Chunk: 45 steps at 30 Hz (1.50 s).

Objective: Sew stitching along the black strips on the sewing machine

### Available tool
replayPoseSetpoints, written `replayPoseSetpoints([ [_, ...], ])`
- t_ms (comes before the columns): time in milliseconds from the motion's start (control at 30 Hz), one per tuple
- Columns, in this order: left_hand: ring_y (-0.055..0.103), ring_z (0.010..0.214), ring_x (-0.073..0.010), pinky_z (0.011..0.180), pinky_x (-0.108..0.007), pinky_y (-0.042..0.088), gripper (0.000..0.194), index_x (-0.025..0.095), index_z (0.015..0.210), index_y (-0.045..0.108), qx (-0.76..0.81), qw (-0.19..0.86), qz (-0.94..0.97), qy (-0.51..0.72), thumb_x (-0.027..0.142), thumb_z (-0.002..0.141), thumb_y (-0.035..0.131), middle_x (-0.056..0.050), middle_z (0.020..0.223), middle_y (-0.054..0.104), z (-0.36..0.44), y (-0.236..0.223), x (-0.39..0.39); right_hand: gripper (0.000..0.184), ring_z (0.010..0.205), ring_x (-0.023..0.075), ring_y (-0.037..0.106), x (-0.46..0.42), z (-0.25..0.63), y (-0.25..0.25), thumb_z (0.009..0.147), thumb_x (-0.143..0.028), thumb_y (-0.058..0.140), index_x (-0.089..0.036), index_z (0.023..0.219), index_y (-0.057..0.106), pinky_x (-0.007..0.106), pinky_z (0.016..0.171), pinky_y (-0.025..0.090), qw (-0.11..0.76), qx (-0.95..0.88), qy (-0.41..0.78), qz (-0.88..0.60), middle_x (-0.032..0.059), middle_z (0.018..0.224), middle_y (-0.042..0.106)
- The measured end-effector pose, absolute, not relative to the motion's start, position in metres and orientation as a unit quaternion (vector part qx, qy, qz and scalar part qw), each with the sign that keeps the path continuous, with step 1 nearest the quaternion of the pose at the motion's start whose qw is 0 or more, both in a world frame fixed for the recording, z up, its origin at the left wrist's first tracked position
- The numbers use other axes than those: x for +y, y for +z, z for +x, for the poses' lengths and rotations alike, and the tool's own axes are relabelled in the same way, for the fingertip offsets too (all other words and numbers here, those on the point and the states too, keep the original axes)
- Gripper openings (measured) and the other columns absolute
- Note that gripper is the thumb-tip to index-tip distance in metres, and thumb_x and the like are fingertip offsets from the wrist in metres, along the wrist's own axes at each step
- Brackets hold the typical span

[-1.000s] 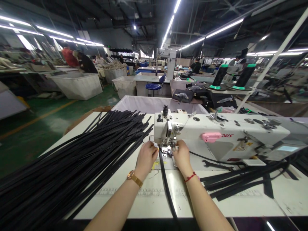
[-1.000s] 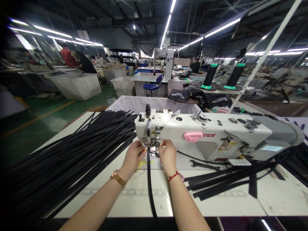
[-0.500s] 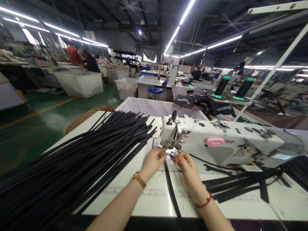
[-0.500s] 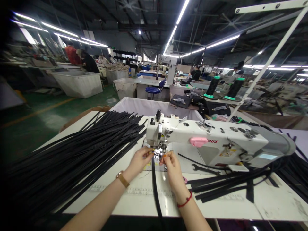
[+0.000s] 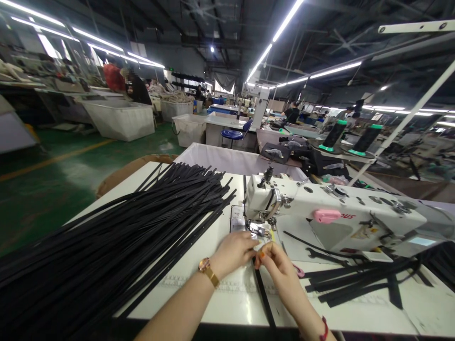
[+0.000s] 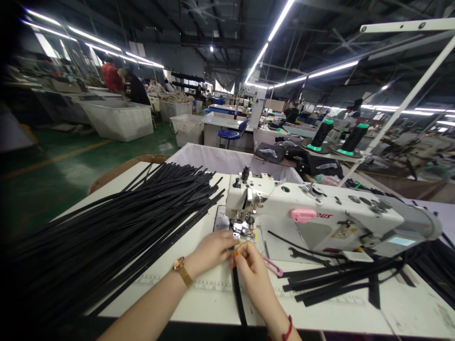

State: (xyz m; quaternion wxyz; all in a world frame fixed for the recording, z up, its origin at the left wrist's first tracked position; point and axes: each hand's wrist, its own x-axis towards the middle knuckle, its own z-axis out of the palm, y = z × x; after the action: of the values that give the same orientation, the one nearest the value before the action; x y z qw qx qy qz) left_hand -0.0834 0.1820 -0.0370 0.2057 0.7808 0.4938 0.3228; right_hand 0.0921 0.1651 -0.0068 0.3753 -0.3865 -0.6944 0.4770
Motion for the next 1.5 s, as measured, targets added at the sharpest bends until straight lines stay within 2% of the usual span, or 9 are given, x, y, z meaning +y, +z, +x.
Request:
replayPoseSetpoints([
  [100,0.060,0.086,-0.0206,0.083,-0.033,0.047,0.022,0.020,0.084,0.071,0.515,0.178,0.774,0.323,0.023,0.091,0.051,-0.005,0.085,0.064,-0.079,-0.038,0.181,0.014,0.091,0.0208,0.056,0.162,0.099,-0.007,0.093,-0.034,0.045,-0.021,0.091,0.051,0.032,0.079,0.044,0.359,-0.755,0.324,-0.443,0.0055,0.094,0.058],
  [200,0.060,0.086,-0.0201,0.085,-0.034,0.047,0.029,0.019,0.080,0.069,0.543,0.215,0.680,0.444,0.028,0.094,0.045,-0.006,0.089,0.062,-0.090,-0.039,0.192,0.025,0.091,0.0232,0.060,0.155,0.103,-0.013,0.091,-0.033,0.047,-0.020,0.112,0.050,0.034,0.077,0.044,0.248,-0.783,0.220,-0.526,0.0074,0.100,0.062],
  [333,0.061,0.091,-0.0225,0.082,-0.035,0.050,0.031,0.016,0.076,0.065,0.523,0.311,0.528,0.592,0.039,0.090,0.050,-0.010,0.098,0.062,-0.105,-0.045,0.207,0.040,0.082,0.0255,0.067,0.145,0.090,-0.024,0.090,-0.028,0.045,-0.021,0.129,0.047,0.033,0.067,0.045,0.123,-0.795,0.209,-0.556,0.0056,0.090,0.070],
  [567,0.067,0.071,-0.0214,0.066,-0.034,0.054,0.048,0.013,0.088,0.062,0.491,0.443,0.447,0.602,0.058,0.089,0.046,-0.011,0.082,0.069,-0.104,-0.054,0.211,0.038,0.095,0.0293,0.069,0.149,0.074,-0.028,0.092,-0.029,0.041,-0.020,0.126,0.058,0.035,0.077,0.047,0.127,-0.763,0.206,-0.599,0.0103,0.104,0.074],
  [667,0.062,0.066,-0.0198,0.066,-0.032,0.051,0.041,0.015,0.075,0.063,0.527,0.384,0.489,0.580,0.053,0.087,0.052,-0.005,0.069,0.063,-0.103,-0.053,0.209,0.038,0.096,0.0294,0.069,0.148,0.076,-0.027,0.091,-0.028,0.043,-0.020,0.123,0.062,0.036,0.080,0.048,0.133,-0.752,0.227,-0.605,0.0099,0.104,0.074],
  [900,0.059,0.074,-0.0187,0.070,-0.030,0.046,0.034,0.018,0.068,0.063,0.584,0.160,0.699,0.379,0.022,0.095,0.043,-0.006,0.078,0.061,-0.099,-0.047,0.201,0.039,0.098,0.0289,0.068,0.147,0.076,-0.030,0.091,-0.028,0.043,-0.020,0.123,0.063,0.036,0.083,0.048,0.160,-0.731,0.249,-0.614,0.0087,0.107,0.074],
  [1100,0.061,0.077,-0.0211,0.073,-0.031,0.045,0.028,0.017,0.082,0.066,0.620,0.093,0.732,0.266,0.019,0.097,0.042,-0.006,0.079,0.063,-0.093,-0.047,0.198,0.039,0.096,0.0279,0.068,0.150,0.075,-0.028,0.091,-0.029,0.042,-0.020,0.123,0.063,0.035,0.080,0.049,0.163,-0.724,0.259,-0.619,0.0097,0.107,0.074],
  [1333,0.062,0.080,-0.0223,0.074,-0.032,0.046,0.027,0.017,0.095,0.065,0.629,0.077,0.733,0.250,0.022,0.099,0.039,-0.007,0.084,0.067,-0.091,-0.049,0.198,0.038,0.093,0.0269,0.069,0.152,0.074,-0.027,0.091,-0.026,0.044,-0.021,0.123,0.063,0.034,0.079,0.049,0.161,-0.722,0.258,-0.621,0.0089,0.104,0.075],
  [1500,0.064,0.076,-0.0232,0.072,-0.033,0.046,0.032,0.017,0.089,0.067,0.626,0.046,0.756,0.188,0.021,0.100,0.037,-0.007,0.080,0.068,-0.084,-0.046,0.195,0.037,0.093,0.0269,0.069,0.151,0.073,-0.026,0.091,-0.026,0.043,-0.021,0.122,0.063,0.034,0.078,0.049,0.159,-0.729,0.257,-0.614,0.0078,0.104,0.075],
])
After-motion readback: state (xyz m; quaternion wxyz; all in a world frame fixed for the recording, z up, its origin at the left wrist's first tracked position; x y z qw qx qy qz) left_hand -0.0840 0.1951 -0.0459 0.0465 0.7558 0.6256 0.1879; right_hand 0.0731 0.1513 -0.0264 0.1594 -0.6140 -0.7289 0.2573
